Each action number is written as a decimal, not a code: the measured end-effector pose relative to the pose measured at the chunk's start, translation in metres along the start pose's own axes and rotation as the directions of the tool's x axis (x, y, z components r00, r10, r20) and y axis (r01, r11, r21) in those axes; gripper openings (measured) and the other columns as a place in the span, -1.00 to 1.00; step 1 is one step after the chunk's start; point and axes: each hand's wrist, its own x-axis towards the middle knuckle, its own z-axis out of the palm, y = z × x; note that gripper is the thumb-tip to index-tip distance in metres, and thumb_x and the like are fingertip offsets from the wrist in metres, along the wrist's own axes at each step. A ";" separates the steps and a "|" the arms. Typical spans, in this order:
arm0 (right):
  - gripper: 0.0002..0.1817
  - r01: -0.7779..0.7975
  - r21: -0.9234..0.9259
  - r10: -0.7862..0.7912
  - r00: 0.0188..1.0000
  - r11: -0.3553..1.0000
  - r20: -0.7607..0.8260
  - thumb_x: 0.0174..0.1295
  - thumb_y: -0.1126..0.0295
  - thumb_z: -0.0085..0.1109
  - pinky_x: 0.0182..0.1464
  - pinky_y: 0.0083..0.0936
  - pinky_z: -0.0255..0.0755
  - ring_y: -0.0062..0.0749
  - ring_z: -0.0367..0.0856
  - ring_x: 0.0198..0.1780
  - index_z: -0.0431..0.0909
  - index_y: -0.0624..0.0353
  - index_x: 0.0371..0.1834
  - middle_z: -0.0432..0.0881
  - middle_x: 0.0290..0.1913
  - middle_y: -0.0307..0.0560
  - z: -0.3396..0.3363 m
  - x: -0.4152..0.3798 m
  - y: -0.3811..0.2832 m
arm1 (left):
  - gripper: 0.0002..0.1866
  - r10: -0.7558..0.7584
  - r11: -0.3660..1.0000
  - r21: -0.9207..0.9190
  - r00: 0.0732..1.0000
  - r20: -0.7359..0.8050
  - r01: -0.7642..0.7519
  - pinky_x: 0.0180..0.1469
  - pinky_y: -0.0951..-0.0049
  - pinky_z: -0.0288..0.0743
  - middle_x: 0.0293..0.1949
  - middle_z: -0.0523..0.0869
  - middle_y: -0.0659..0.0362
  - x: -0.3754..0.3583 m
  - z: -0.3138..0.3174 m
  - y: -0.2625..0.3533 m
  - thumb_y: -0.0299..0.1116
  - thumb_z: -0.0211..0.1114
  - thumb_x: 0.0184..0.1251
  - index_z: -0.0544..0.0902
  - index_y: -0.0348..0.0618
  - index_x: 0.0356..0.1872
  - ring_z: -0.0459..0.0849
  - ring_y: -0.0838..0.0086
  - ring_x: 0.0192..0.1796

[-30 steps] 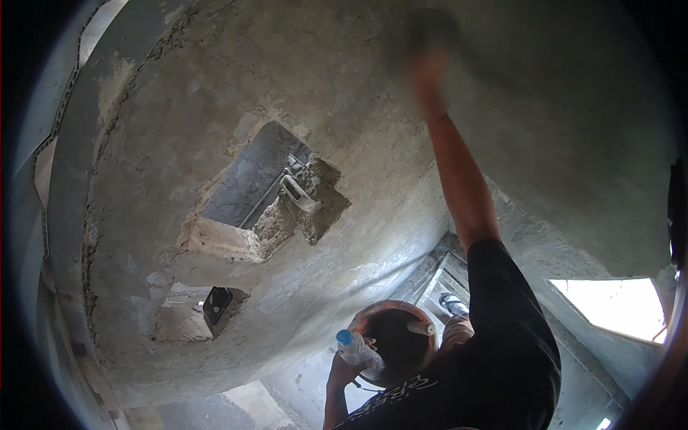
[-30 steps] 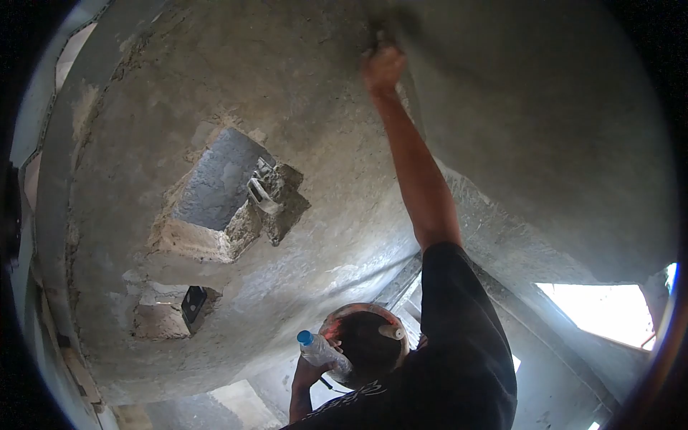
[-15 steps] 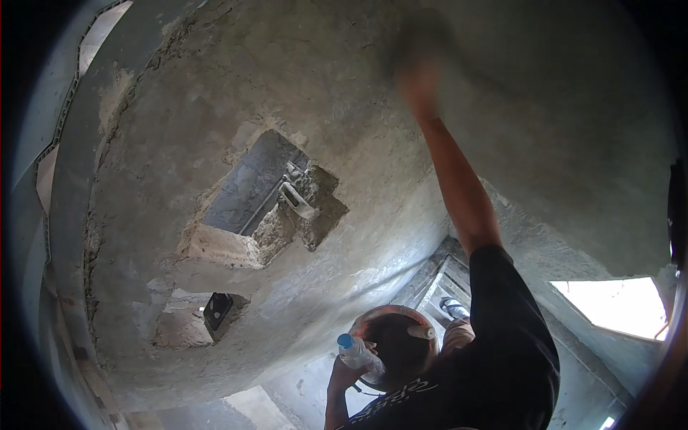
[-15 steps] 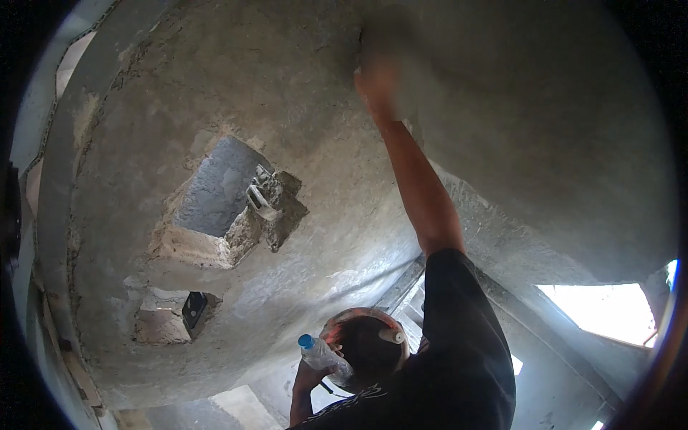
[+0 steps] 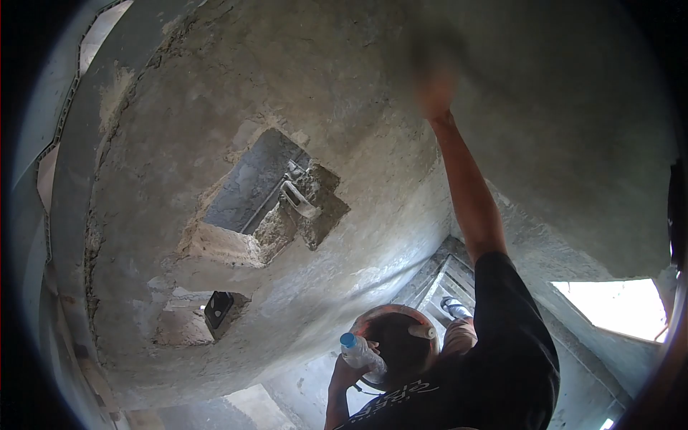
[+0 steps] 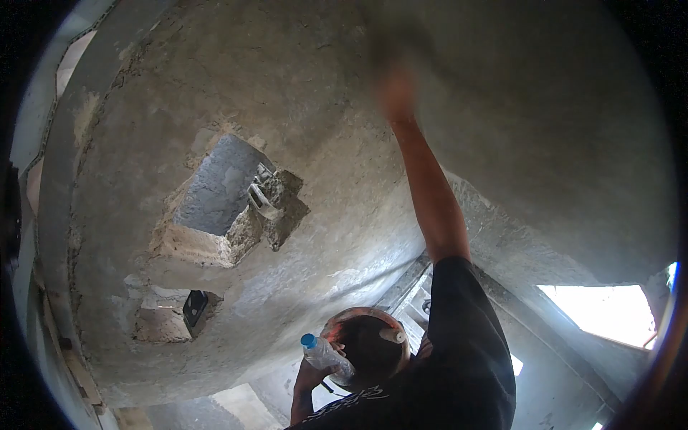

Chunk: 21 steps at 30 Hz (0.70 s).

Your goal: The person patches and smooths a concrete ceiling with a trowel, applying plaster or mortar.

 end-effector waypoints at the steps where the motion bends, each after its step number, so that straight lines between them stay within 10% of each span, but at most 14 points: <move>1: -0.69 0.003 0.003 -0.003 1.000 1.000 0.000 -0.01 0.58 0.14 -0.09 -0.30 0.52 0.05 0.62 -0.13 0.63 0.20 -0.13 0.66 -0.19 0.10 0.001 0.003 0.001 | -0.46 0.012 1.000 -0.017 1.000 0.002 -0.012 0.07 0.29 0.51 0.00 0.60 0.08 0.001 0.001 0.000 -0.54 0.45 -0.07 0.47 -0.23 0.01 0.63 0.35 0.01; 7: -0.65 -0.053 0.179 0.063 0.997 0.982 -0.047 -0.06 0.58 0.17 -0.06 -0.30 0.50 0.04 0.62 -0.10 0.62 0.23 -0.12 0.63 -0.14 0.19 0.011 0.021 0.006 | -0.46 -0.019 1.000 0.006 1.000 0.010 0.019 0.06 0.30 0.52 -0.01 0.61 0.08 -0.001 0.001 0.004 -0.55 0.45 -0.09 0.47 -0.22 0.01 0.63 0.36 0.00; 13: -0.67 -0.034 -0.064 0.038 0.998 0.997 0.054 -0.02 0.59 0.15 -0.02 -0.29 0.48 0.07 0.59 -0.05 0.61 0.25 -0.11 0.61 -0.08 0.22 0.001 -0.048 0.021 | -0.46 0.044 0.999 -0.005 0.999 0.030 -0.044 0.07 0.28 0.51 -0.01 0.61 0.08 0.003 0.000 -0.002 -0.53 0.45 -0.10 0.48 -0.22 0.00 0.63 0.36 0.00; 16: -0.70 -0.322 0.063 0.312 0.941 0.945 0.133 0.01 0.53 0.17 -0.01 -0.28 0.47 0.09 0.59 -0.06 0.62 0.26 -0.12 0.62 -0.12 0.21 -0.014 -0.050 0.014 | -0.47 0.068 0.997 0.026 0.996 0.051 -0.069 0.08 0.27 0.50 -0.01 0.61 0.07 0.008 0.000 -0.005 -0.53 0.45 -0.10 0.48 -0.23 -0.01 0.62 0.35 0.01; 21: -0.67 -0.120 0.044 0.125 0.981 0.992 -0.151 0.12 0.45 0.12 -0.14 -0.39 0.52 -0.05 0.69 -0.22 0.60 0.28 -0.03 0.67 -0.26 0.20 0.010 -0.008 0.029 | -0.48 0.020 0.999 0.036 0.999 0.033 -0.021 0.09 0.27 0.50 -0.02 0.61 0.07 0.000 0.004 0.004 -0.52 0.44 -0.08 0.48 -0.23 -0.01 0.62 0.34 0.02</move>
